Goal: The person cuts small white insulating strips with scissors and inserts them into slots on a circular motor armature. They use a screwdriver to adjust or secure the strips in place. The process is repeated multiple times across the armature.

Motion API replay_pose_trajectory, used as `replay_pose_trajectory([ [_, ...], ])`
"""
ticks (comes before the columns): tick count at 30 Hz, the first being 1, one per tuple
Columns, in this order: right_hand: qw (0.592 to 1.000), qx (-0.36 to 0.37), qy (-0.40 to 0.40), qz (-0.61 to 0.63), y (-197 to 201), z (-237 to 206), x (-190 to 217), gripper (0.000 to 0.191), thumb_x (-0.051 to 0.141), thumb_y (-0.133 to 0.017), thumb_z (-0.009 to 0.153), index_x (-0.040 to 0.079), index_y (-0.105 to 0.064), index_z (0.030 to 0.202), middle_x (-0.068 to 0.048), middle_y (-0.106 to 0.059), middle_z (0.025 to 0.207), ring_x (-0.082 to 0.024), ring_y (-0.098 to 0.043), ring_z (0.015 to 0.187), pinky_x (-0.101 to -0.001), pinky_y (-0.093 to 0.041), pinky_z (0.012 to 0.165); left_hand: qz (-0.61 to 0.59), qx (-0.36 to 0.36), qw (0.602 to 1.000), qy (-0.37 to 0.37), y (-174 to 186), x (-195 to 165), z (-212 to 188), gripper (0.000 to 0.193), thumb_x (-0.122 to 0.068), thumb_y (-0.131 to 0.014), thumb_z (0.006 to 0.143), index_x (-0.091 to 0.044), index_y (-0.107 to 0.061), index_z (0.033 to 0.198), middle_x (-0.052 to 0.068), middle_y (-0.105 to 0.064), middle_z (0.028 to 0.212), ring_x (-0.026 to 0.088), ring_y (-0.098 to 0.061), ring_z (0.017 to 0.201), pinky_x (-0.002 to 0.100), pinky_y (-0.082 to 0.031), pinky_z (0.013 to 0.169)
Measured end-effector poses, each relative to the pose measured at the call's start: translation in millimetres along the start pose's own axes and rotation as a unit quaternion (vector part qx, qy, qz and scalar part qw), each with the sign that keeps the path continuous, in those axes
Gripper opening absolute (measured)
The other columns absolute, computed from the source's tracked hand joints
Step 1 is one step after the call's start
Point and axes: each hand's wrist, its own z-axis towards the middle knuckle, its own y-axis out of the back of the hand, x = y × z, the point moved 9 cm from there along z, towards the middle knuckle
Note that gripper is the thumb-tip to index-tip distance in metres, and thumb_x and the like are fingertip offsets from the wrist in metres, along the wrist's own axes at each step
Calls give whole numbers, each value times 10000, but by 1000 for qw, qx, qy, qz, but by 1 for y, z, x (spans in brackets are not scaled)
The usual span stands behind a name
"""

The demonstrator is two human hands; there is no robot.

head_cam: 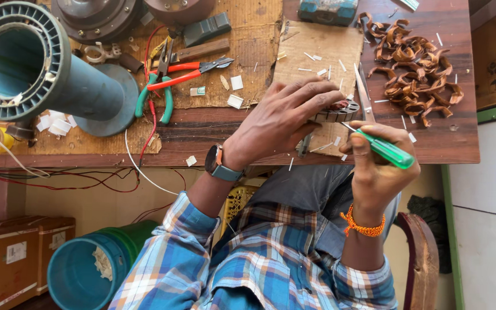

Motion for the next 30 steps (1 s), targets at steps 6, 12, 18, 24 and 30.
replay_pose_trajectory([
  [6, 997, -29, 1, -77, -9, -12, 9, 279, 159, -800, 1063, -51, -639, 1151, -192, -762, 1073, -113, -685, 677, -200, -542, 594, 48, 62, 996, 36, -18, 11, -2, 519, -137, -648, 1001, -258, -521, 1489, -17, -690, 1330, 166, -663, 1142, 376, -452, 904],
  [12, 993, -100, -7, -69, -11, -23, 2, 303, 176, -807, 1045, -38, -607, 1123, -192, -757, 1107, -63, -586, 571, -172, -452, 505, -10, 54, 997, 58, -16, 13, -5, 445, -142, -603, 1018, -240, -545, 1449, -41, -715, 1290, 143, -683, 1135, 364, -450, 855],
  [18, 994, -104, 37, -22, 6, -19, 8, 312, 203, -798, 1058, -26, -604, 1143, -194, -748, 1039, -71, -574, 562, -177, -456, 486, 23, 28, 999, 37, -13, 5, 0, 444, -147, -596, 1009, -200, -534, 1445, -10, -712, 1283, 170, -676, 1183, 369, -461, 931],
  [24, 999, -28, 8, -26, 2, -7, 8, 322, 215, -806, 1073, -33, -603, 1108, -211, -746, 1059, -93, -624, 629, -190, -509, 567, 22, 49, 996, 65, -17, 8, 1, 386, -206, -628, 1006, -202, -570, 1388, -4, -716, 1232, 200, -670, 1186, 386, -450, 950],
  [30, 998, 4, 24, -59, 3, 4, 16, 329, 229, -811, 1066, -35, -621, 1110, -175, -750, 1043, -89, -648, 679, -186, -528, 600, 33, 33, 998, 45, -14, 5, 1, 500, -209, -668, 921, -199, -550, 1407, -13, -707, 1252, 207, -654, 1203, 404, -445, 969],
])
